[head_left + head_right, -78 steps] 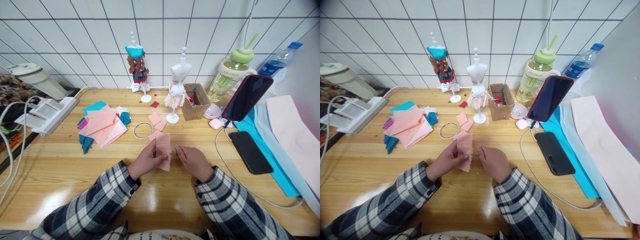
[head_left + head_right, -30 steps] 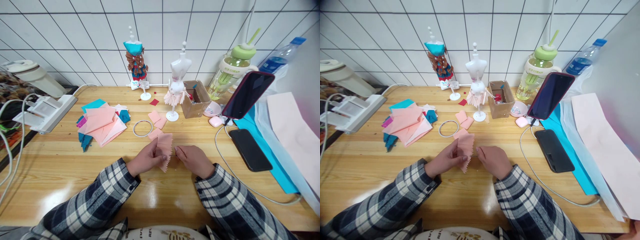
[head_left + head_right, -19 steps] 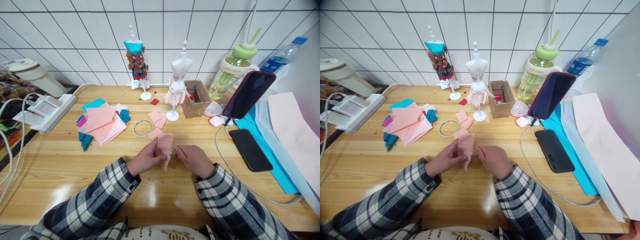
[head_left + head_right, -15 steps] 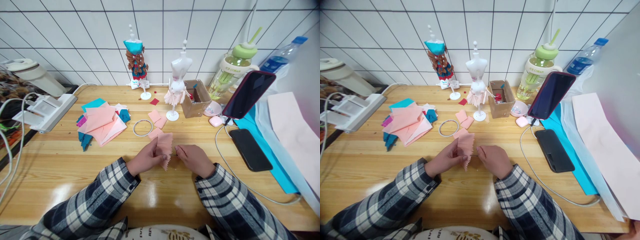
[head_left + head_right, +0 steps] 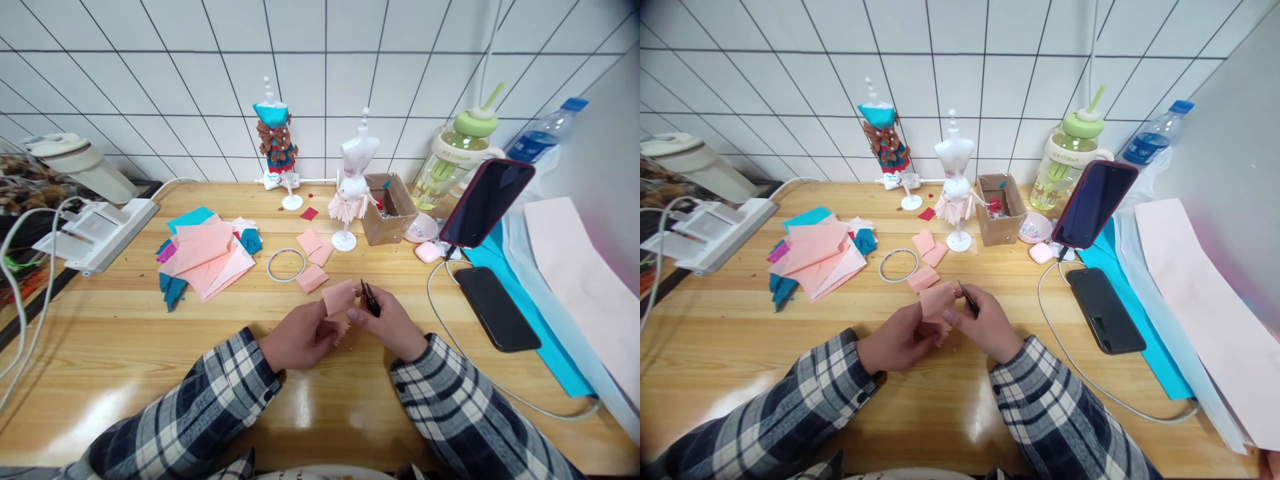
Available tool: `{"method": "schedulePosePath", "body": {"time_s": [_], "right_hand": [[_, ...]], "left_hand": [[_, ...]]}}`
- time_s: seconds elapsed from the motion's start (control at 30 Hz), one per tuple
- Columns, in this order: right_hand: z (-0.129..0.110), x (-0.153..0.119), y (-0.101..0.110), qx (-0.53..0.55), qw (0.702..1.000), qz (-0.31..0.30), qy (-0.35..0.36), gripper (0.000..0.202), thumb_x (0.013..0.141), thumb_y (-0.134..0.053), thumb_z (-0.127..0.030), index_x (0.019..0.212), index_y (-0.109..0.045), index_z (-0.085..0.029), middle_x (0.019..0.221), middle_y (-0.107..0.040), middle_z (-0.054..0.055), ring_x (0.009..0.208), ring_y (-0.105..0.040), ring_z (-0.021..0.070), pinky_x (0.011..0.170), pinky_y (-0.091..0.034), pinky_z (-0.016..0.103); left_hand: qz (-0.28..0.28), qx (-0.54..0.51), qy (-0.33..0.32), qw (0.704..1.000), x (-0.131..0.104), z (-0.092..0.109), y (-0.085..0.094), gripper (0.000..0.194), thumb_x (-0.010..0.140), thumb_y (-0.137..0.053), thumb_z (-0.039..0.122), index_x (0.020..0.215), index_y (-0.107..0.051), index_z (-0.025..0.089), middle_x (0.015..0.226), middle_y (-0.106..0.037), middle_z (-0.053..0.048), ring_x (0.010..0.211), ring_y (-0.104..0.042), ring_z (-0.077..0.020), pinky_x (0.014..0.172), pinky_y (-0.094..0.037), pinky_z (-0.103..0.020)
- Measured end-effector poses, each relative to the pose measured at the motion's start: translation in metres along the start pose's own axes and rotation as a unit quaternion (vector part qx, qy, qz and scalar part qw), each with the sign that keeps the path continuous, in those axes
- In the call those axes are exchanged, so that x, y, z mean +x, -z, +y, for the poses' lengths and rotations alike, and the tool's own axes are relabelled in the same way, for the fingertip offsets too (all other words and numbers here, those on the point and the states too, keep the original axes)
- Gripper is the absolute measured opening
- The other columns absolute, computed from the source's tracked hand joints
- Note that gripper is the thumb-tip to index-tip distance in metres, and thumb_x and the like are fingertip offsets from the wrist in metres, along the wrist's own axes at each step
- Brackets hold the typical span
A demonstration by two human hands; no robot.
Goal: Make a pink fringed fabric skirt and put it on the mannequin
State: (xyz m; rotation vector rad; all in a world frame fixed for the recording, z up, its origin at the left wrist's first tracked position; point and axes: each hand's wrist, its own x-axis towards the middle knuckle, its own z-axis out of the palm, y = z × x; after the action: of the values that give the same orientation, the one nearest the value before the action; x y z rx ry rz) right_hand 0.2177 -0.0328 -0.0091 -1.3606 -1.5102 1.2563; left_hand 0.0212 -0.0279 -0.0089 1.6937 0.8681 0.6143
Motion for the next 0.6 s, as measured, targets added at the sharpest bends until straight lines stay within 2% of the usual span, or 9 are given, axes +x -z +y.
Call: {"method": "schedulePosePath", "body": {"time_s": [0.07, 0.1, 0.17, 0.27, 0.33, 0.43, 0.53, 0.6], "right_hand": [[0.002, 0.0, -0.003, 0.045, 0.998, 0.029, -0.012, 0.031, 0.074, -0.066, -0.042, 0.089, -0.058, -0.017, 0.066, -0.05, -0.003, 0.059, -0.044, 0.0115, 0.055, -0.038, 0.024], [0.003, 0.001, -0.002, 0.068, 0.996, 0.05, -0.01, 0.029, 0.074, -0.066, -0.041, 0.088, -0.057, -0.017, 0.069, -0.051, -0.002, 0.061, -0.045, 0.0117, 0.057, -0.039, 0.024], [0.006, 0.005, 0.003, 0.102, 0.991, 0.087, 0.005, 0.027, 0.076, -0.065, -0.041, 0.087, -0.054, -0.019, 0.073, -0.052, -0.002, 0.063, -0.047, 0.0117, 0.058, -0.04, 0.024], [0.011, 0.017, 0.021, 0.092, 0.984, 0.148, 0.035, 0.025, 0.08, -0.062, -0.041, 0.088, -0.052, -0.02, 0.07, -0.048, -0.004, 0.059, -0.043, 0.0104, 0.056, -0.037, 0.023], [0.015, 0.029, 0.034, 0.043, 0.98, 0.19, 0.047, 0.024, 0.081, -0.06, -0.041, 0.087, -0.052, -0.019, 0.068, -0.046, -0.004, 0.059, -0.043, 0.0111, 0.057, -0.038, 0.024], [0.025, 0.046, 0.049, -0.095, 0.973, 0.207, 0.033, 0.028, 0.082, -0.057, -0.042, 0.095, -0.056, -0.018, 0.078, -0.056, 0.001, 0.069, -0.052, 0.0159, 0.067, -0.043, 0.029], [0.035, 0.052, 0.054, -0.239, 0.942, 0.235, 0.019, 0.044, 0.078, -0.061, -0.041, 0.114, -0.055, -0.017, 0.1, -0.061, 0.009, 0.09, -0.057, 0.0235, 0.082, -0.044, 0.038], [0.037, 0.048, 0.052, -0.286, 0.919, 0.271, 0.033, 0.052, 0.077, -0.06, -0.038, 0.122, -0.051, -0.016, 0.107, -0.059, 0.012, 0.098, -0.056, 0.0265, 0.086, -0.044, 0.041]], "left_hand": [[-0.039, 0.07, -0.031, 0.996, -0.001, -0.001, 0.002, 0.067, 0.078, -0.059, 0.021, 0.142, -0.037, 0.02, 0.088, -0.066, -0.006, 0.069, -0.061, -0.018, 0.065, -0.049, -0.03], [-0.037, 0.107, -0.049, 0.992, -0.001, -0.002, 0.003, 0.069, 0.078, -0.06, 0.022, 0.142, -0.036, 0.019, 0.09, -0.066, -0.006, 0.074, -0.061, -0.019, 0.068, -0.049, -0.031], [0.008, 0.151, -0.079, 0.985, -0.001, -0.005, 0.007, 0.064, 0.077, -0.064, 0.026, 0.137, -0.042, 0.019, 0.095, -0.065, -0.007, 0.082, -0.06, -0.02, 0.075, -0.048, -0.033], [0.078, 0.178, -0.082, 0.977, 0.003, -0.01, 0.021, 0.059, 0.083, -0.06, 0.026, 0.138, -0.039, 0.021, 0.098, -0.064, -0.006, 0.087, -0.059, -0.0186, 0.082, -0.047, -0.033], [0.125, 0.259, -0.072, 0.955, 0.008, -0.013, 0.034, 0.052, 0.083, -0.058, 0.024, 0.134, -0.045, 0.022, 0.102, -0.064, -0.007, 0.095, -0.057, -0.0213, 0.088, -0.043, -0.037], [0.137, 0.381, -0.034, 0.914, 0.015, -0.017, 0.051, 0.035, 0.08, -0.064, 0.031, 0.114, -0.063, 0.023, 0.109, -0.062, -0.009, 0.106, -0.052, -0.028, 0.092, -0.038, -0.044], [0.127, 0.417, -0.004, 0.9, 0.017, -0.018, 0.056, 0.029, 0.079, -0.065, 0.036, 0.105, -0.067, 0.024, 0.106, -0.063, -0.008, 0.104, -0.052, -0.0287, 0.088, -0.038, -0.043], [0.124, 0.423, -0.004, 0.898, 0.017, -0.018, 0.054, 0.023, 0.083, -0.06, 0.035, 0.102, -0.068, 0.024, 0.1, -0.065, -0.008, 0.099, -0.054, -0.0271, 0.086, -0.037, -0.042]]}}
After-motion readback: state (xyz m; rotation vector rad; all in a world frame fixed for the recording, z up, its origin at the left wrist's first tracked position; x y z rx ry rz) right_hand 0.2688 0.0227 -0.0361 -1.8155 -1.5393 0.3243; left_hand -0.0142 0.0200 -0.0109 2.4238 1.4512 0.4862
